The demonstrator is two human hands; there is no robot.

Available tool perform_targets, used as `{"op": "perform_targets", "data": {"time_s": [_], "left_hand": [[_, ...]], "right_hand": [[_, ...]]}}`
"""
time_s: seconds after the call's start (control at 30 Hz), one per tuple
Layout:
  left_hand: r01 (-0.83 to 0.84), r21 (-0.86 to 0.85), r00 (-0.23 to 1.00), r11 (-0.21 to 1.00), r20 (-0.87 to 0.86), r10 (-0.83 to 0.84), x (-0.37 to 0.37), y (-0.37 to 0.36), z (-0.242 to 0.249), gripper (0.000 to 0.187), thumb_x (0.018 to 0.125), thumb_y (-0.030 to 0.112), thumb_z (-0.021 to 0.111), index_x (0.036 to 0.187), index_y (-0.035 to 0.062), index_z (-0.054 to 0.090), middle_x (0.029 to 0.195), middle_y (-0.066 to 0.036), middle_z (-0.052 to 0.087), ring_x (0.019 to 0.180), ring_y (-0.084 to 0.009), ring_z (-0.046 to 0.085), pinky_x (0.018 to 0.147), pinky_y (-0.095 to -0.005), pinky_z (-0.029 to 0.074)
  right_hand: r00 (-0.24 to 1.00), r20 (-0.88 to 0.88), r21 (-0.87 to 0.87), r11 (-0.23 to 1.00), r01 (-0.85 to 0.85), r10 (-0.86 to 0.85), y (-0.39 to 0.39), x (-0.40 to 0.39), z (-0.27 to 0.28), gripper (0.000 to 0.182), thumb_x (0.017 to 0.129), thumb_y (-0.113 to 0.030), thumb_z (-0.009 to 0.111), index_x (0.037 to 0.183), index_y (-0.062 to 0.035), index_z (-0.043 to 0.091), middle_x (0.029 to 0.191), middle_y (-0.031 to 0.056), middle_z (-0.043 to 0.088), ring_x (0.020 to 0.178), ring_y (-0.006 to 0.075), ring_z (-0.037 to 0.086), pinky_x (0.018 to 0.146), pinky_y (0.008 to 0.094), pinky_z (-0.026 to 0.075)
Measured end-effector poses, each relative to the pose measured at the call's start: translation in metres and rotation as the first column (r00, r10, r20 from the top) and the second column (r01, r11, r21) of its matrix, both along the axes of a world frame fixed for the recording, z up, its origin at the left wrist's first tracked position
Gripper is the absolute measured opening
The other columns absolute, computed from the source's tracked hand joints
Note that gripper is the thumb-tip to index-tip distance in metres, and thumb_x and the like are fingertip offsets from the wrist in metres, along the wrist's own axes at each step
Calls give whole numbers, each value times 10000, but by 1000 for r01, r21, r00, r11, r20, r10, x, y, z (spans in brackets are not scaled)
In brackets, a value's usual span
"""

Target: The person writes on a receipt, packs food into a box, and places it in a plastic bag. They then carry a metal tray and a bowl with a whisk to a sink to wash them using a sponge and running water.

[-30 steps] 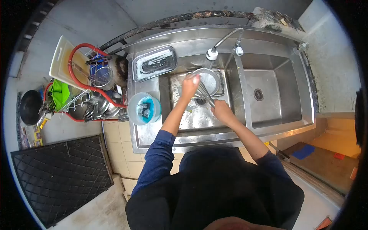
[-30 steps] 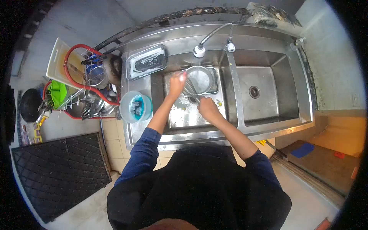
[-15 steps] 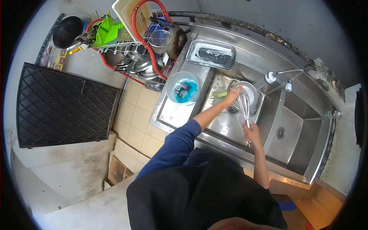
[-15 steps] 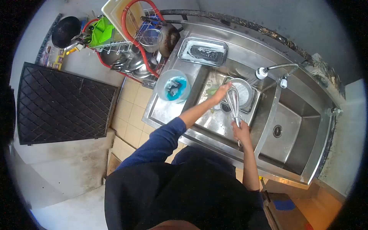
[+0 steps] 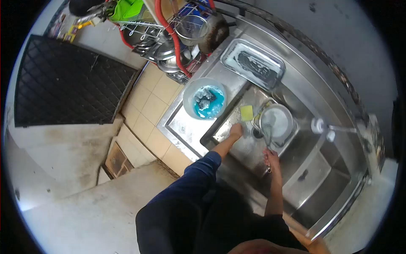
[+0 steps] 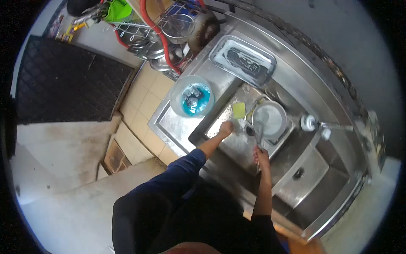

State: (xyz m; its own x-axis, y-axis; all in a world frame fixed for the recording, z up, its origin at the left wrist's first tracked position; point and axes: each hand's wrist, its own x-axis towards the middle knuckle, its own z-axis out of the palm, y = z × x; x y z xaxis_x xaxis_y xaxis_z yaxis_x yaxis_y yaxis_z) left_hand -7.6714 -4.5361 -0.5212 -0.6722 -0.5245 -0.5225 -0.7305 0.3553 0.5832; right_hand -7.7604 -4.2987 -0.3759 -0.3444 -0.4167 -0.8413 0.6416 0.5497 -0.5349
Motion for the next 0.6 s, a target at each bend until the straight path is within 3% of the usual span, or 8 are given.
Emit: {"op": "perform_targets", "data": {"time_s": [0.07,0.17,0.3,0.33,0.43,0.5,0.53,0.6], "left_hand": [[-58,-68,939,996,334,77,-15,-3,19,435,812,310,542,1170,63,517,1249,-184,468,1153,-362,463,857,-497,451],[-583,-101,715,806,408,568,-47,-12,-22,546,823,383,526,1277,100,417,1335,-134,338,1229,-343,342,869,-518,426],[-564,-130,628,816,574,525,-73,-37,-61,594,825,450,524,1286,94,407,1329,-137,328,1166,-308,393,880,-556,391],[-825,-271,360,495,423,831,-80,-32,-97,595,770,436,619,1200,48,482,1296,-152,382,1132,-304,427,904,-527,381],[-609,-243,752,755,124,647,-67,-31,-156,578,695,382,710,1120,34,528,1210,-161,476,1097,-316,452,916,-467,386],[-679,-240,710,694,25,704,-79,-25,-136,580,679,375,720,1101,25,533,1155,-164,511,1085,-331,458,923,-445,381],[-740,-233,662,631,-88,744,-87,-25,-115,581,662,368,730,1081,15,537,1099,-166,547,1074,-345,464,929,-423,377],[-701,-216,705,679,-66,707,-95,-25,-86,565,661,372,724,1067,19,549,1068,-166,562,1068,-348,469,929,-423,377]], "right_hand": [[632,-684,432,900,-50,364,9,-26,-92,308,895,-281,532,968,16,513,721,174,617,672,331,633,566,416,495],[476,-566,733,675,-81,672,-10,-63,-96,377,897,-246,493,1154,26,440,867,234,627,840,411,608,715,454,492],[269,-542,785,594,-178,796,-2,-89,-134,510,906,-218,450,1353,-36,286,1110,230,542,920,383,594,744,473,484],[248,-535,791,582,-187,807,-7,-94,-141,510,906,-218,450,1353,-36,286,1110,230,542,920,383,594,744,473,484],[40,-371,927,373,-44,928,-16,-95,-153,526,903,-223,462,1373,-76,278,1177,199,493,1103,340,495,861,487,427],[-92,-259,951,271,151,961,-32,-83,-145,534,893,-242,487,1371,-89,305,1190,167,482,1212,296,378,953,491,349],[-87,-254,953,265,150,963,-35,-80,-157,534,893,-242,487,1371,-89,305,1190,167,482,1212,296,378,953,491,349],[-414,-794,563,796,-224,445,-38,-71,-181,559,852,-269,547,1341,-70,365,1158,189,504,1113,346,472,894,478,406]]}}
